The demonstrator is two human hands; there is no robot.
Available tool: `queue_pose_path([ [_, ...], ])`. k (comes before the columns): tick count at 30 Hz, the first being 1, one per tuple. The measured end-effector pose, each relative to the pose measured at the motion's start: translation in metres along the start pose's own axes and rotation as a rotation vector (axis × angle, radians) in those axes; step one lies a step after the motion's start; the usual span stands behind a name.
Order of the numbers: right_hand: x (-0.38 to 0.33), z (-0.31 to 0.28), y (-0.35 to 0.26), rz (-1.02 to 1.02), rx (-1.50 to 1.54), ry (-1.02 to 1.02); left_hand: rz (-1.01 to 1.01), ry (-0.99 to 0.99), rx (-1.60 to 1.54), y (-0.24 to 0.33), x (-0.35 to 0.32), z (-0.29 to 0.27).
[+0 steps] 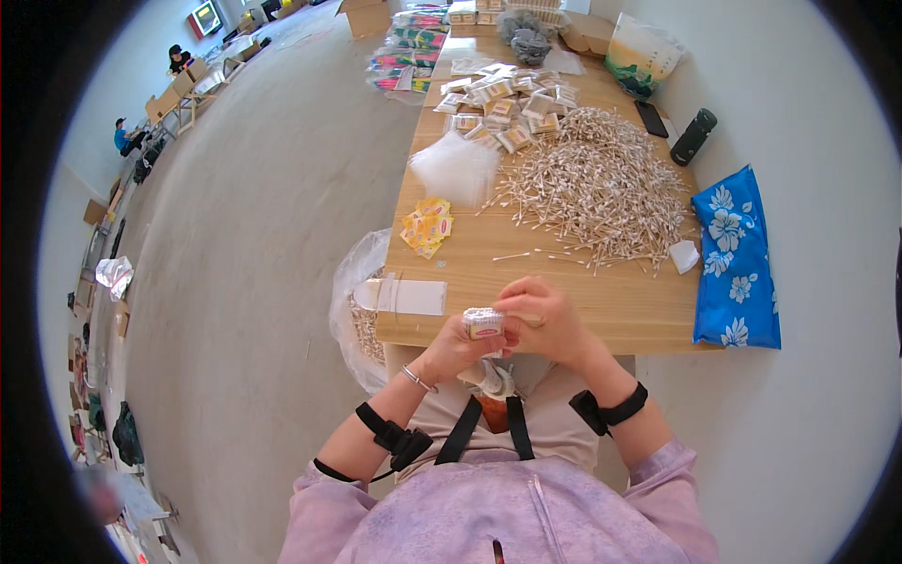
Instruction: The person is packaging a set of cotton swabs into a small plastic bag and sealing it.
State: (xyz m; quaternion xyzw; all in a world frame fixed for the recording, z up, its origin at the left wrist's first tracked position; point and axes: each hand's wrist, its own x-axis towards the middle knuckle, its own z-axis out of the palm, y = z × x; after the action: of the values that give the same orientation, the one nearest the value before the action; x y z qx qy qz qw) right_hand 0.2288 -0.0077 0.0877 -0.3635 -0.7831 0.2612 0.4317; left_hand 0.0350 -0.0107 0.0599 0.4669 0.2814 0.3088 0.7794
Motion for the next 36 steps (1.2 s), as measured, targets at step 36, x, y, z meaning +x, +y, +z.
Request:
queue_pose_path([
  [36,-0.012,0.010,-0.021,-0.135,-0.248,0.046,0.253,0.108,0.736,-0.002,-0.005,-0.011],
])
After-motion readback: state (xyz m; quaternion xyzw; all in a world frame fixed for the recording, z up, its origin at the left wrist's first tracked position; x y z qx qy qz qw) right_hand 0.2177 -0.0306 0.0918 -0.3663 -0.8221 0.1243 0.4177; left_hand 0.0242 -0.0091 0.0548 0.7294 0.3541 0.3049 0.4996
